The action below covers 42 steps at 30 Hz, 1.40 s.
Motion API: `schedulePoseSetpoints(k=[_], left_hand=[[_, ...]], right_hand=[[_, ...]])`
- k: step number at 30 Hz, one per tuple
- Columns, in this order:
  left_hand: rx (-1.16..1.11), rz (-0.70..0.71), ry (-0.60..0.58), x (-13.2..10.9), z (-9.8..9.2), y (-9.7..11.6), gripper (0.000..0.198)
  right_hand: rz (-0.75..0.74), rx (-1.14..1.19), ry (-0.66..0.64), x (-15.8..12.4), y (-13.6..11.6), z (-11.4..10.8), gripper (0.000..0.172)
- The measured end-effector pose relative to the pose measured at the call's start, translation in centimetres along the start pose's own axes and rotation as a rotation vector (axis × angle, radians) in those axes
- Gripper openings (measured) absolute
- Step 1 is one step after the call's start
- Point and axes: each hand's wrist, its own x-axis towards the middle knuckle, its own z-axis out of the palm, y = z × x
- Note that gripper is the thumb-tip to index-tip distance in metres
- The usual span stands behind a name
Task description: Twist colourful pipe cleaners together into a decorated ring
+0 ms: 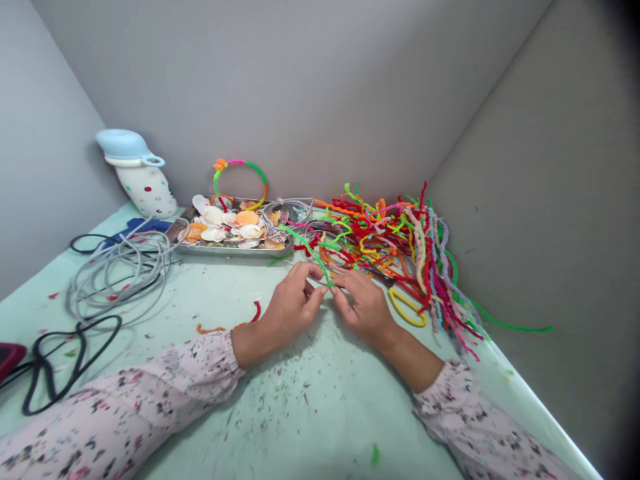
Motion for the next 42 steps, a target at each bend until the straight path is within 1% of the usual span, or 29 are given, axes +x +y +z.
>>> schedulePoseSetpoints(k=[4,9,20,29,35,42], left_hand=[[0.036,0.051,0.006,-0.1,0.1,-0.2,0.010],[0.067,0.138,0.002,0.1,-0.2,0.1,0.011],[0.054,0.244,0.081,0.3,0.0,-0.8,0.019],[0.083,0.275,0.093,0.3,-0.1,-0.9,0.021],[0.122,0.281,0.106,0.4,-0.1,-0.9,0.017],[0.147,0.274,0.097,0.4,-0.1,-0.9,0.018]], right_hand=[[0.014,0.009,0.004,0.0,-0.1,0.0,0.014],[0.024,0.013,-0.007,0.0,-0.1,0.0,0.014],[0.024,0.005,-0.025,0.0,-0.1,0.0,0.020],[0.012,0.008,-0.007,0.0,-0.1,0.0,0.018],[-0.006,0.008,0.012,0.1,-0.1,-0.1,0.016],[-0.007,0.006,0.008,0.0,-0.1,0.0,0.016]])
